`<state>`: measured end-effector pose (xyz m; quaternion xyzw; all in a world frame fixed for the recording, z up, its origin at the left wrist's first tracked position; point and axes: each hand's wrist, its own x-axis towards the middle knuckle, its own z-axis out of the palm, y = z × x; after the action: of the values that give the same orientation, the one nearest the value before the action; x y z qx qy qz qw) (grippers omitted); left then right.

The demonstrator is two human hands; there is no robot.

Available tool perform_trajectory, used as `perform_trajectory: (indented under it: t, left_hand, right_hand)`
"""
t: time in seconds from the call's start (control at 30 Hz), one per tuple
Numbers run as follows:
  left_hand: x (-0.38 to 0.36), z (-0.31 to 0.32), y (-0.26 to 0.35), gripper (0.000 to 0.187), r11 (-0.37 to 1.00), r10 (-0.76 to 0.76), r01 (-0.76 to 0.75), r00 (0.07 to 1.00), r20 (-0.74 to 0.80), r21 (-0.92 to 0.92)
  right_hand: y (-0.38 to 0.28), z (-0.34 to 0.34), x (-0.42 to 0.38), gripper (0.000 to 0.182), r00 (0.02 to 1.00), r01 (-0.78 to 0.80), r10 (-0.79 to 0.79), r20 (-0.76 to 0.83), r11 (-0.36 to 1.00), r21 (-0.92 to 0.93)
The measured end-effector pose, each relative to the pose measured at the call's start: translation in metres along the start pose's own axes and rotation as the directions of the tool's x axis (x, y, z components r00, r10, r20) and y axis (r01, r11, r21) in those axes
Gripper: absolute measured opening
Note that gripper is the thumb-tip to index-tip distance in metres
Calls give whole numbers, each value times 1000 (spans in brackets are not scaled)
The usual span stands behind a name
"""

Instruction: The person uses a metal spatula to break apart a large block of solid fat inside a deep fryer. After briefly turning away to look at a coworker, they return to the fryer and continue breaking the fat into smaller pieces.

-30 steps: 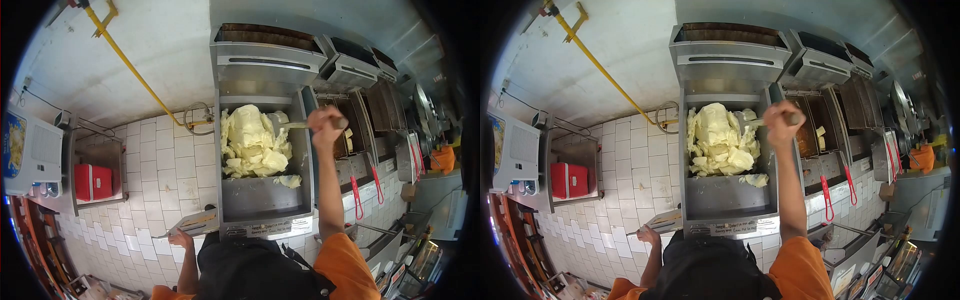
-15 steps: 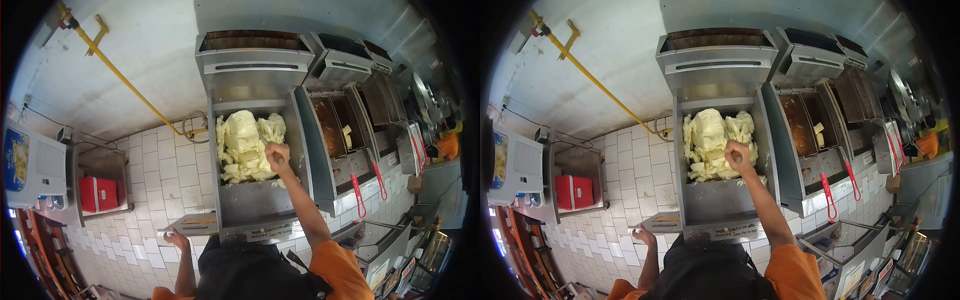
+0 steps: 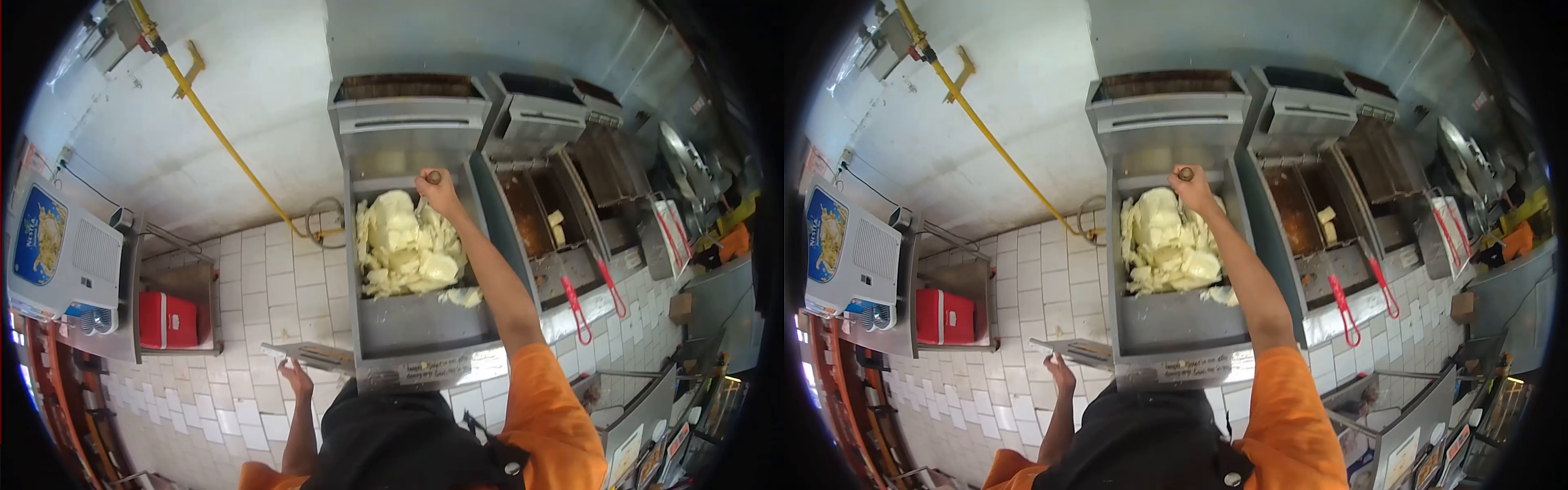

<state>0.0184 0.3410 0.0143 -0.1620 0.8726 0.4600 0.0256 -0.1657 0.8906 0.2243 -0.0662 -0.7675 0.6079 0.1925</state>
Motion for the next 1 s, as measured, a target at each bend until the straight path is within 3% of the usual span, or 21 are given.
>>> perform_trajectory:
  t: [0.03,0.1,0.17,0.23,0.3,0.33,0.37,0.4,0.47,0.57,0.7,0.73,0.87,0.93,1.0]
  left_hand:
    - [-1,2,-5,59,999,-20,19,999,30,29]
    - [-18,-2,-16,57,998,-62,61,997,50,32]
    - [-27,-6,-33,57,987,15,-45,982,190,155]
    - [-34,-4,-53,56,977,20,-67,974,225,204]
    - [-37,-2,-69,54,939,-341,318,915,217,135]
    - [-39,-2,-71,57,931,-362,336,904,229,145]
    - [-39,-3,-73,57,930,-363,337,904,228,143]
    - [-41,-8,-70,59,950,-305,258,888,343,177]
    - [-38,-7,-69,61,964,-250,175,856,453,200]
    - [-26,9,-72,63,948,-307,311,833,460,70]
    - [-18,25,-52,62,959,-215,275,854,474,-61]
    - [-12,29,-61,76,968,-190,246,833,520,-40]
    - [-19,32,-76,74,970,-172,237,834,525,-59]
    - [-17,33,-80,74,962,-237,273,810,537,14]
    - [-23,31,-88,75,946,-307,313,789,533,82]
  right_hand:
    - [-31,-5,8,25,1000,16,-16,4,1000,-10]
    - [-99,-4,-1,25,967,57,-28,-253,992,109]
    - [-141,-25,9,25,974,150,-124,-192,980,131]
    - [-172,-38,10,25,971,192,-165,-171,969,155]
    - [-197,-39,7,24,967,231,-205,-150,956,181]
    - [-207,-37,1,24,959,261,-236,-160,952,160]
    - [-218,-34,-6,23,950,289,-265,-168,947,139]
    - [-234,-25,-13,31,943,298,-268,-199,944,142]
    - [-249,-14,-12,29,938,315,-291,-190,942,117]
    - [-242,17,1,26,932,327,-308,-193,942,76]
    - [-173,48,32,25,947,231,-223,-231,973,8]
    - [-165,54,38,26,929,261,-253,-271,965,-8]
    - [-145,65,46,27,955,211,-209,-213,977,-13]
    - [-135,75,43,27,926,295,-323,-196,942,-157]
    - [-116,85,33,26,924,312,-340,-174,934,-172]
